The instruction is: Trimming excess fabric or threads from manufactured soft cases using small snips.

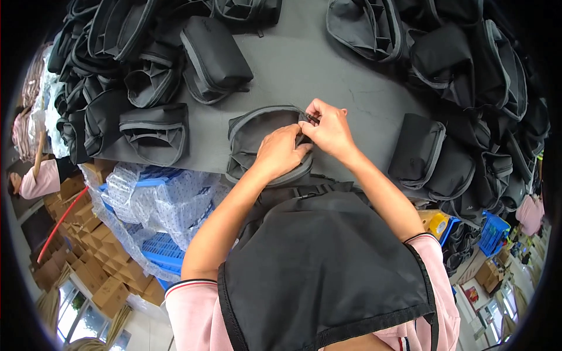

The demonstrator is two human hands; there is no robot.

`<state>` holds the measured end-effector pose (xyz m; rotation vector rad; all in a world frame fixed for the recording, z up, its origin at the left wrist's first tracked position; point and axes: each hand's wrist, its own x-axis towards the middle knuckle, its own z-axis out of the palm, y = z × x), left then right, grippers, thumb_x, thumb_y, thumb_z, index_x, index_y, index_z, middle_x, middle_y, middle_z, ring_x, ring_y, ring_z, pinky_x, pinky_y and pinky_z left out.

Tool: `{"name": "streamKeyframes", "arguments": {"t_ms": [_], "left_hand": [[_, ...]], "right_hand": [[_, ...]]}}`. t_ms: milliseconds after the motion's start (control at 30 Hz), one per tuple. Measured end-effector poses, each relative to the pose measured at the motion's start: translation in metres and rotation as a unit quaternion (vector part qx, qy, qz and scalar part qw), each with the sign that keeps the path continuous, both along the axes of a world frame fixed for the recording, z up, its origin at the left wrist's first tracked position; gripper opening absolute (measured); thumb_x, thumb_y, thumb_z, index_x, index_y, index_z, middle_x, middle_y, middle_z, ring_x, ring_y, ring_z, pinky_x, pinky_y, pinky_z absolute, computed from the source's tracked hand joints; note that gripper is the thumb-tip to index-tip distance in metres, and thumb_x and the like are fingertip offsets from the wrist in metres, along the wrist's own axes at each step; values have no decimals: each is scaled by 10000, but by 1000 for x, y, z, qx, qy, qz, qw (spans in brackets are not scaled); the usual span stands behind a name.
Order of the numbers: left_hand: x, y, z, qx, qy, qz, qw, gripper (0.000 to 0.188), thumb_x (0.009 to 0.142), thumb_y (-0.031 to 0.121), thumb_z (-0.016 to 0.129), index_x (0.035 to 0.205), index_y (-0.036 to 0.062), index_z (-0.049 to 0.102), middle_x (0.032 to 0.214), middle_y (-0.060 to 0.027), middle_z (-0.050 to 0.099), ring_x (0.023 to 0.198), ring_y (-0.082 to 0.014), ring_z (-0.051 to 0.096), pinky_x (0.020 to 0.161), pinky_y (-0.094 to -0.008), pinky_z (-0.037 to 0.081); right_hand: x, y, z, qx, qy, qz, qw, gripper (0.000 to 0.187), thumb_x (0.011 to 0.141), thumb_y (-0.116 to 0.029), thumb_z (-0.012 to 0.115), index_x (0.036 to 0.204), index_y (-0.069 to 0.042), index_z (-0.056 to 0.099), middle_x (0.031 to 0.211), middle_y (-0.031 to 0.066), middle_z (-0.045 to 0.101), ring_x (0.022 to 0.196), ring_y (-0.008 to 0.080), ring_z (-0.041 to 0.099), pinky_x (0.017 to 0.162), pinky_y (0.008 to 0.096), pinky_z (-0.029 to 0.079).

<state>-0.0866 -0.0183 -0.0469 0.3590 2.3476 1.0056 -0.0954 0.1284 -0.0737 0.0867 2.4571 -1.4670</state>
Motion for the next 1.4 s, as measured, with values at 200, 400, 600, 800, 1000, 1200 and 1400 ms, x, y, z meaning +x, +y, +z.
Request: {"name": "streamKeyframes", "arguments": {"t_ms": [200, 400, 600, 800, 1000, 1200, 1400], "left_hand": [[-3, 20, -9, -91, 22, 14, 995, 310, 758, 230, 632, 927, -20, 562, 856, -208, 642, 836, -371, 616, 735, -460, 475], [-12, 10, -3, -57, 38, -13, 998, 315, 802, 252, 637, 868, -33, 522, 800, -215, 622, 778, -356, 607, 692, -447, 452], [-17, -6, 12, 216, -175, 42, 960, 296, 809, 216, 669, 956, -14, 554, 844, -70, 618, 759, -114, 529, 680, -288, 432], [-16, -8, 24, 246, -215, 21, 945, 352, 810, 218, 677, 1031, -31, 563, 887, -36, 590, 824, -96, 500, 718, -262, 422], [-22, -6, 38, 178, -212, -42, 960, 325, 806, 245, 684, 965, -15, 570, 809, -15, 542, 769, -87, 469, 676, -257, 405], [-14, -9, 21, 240, -240, -6, 941, 354, 796, 288, 697, 929, -11, 563, 788, 6, 525, 732, -77, 440, 621, -242, 375], [-14, -8, 21, 238, -240, -8, 941, 377, 789, 307, 706, 941, -9, 569, 800, 7, 536, 721, -70, 435, 608, -239, 369]], "right_hand": [[4, -7, 12, 133, 181, -18, 974, 196, 726, -32, 625, 872, -13, 495, 728, 49, 511, 585, 148, 519, 534, 323, 417], [30, 35, 23, -26, 9, -143, 989, 229, 814, -145, 632, 976, -37, 511, 792, 51, 570, 652, 108, 542, 615, 277, 451], [53, 43, 37, -106, -5, -119, 987, 231, 802, -128, 640, 993, -49, 538, 826, 52, 579, 736, 132, 566, 671, 289, 462], [39, 47, 52, -91, 109, -15, 990, 216, 744, -91, 676, 943, -52, 601, 836, 41, 561, 687, 160, 563, 639, 281, 451], [29, 50, 56, -44, 168, 29, 984, 231, 712, -94, 695, 931, -87, 625, 818, 35, 571, 658, 189, 554, 630, 332, 440], [25, 62, 57, 61, 274, 92, 956, 227, 694, -115, 711, 909, -102, 639, 789, 24, 576, 666, 231, 549, 665, 344, 431], [27, 61, 69, 23, 214, 60, 975, 259, 646, -29, 729, 892, -58, 656, 777, 42, 612, 683, 205, 566, 687, 326, 458]]}}
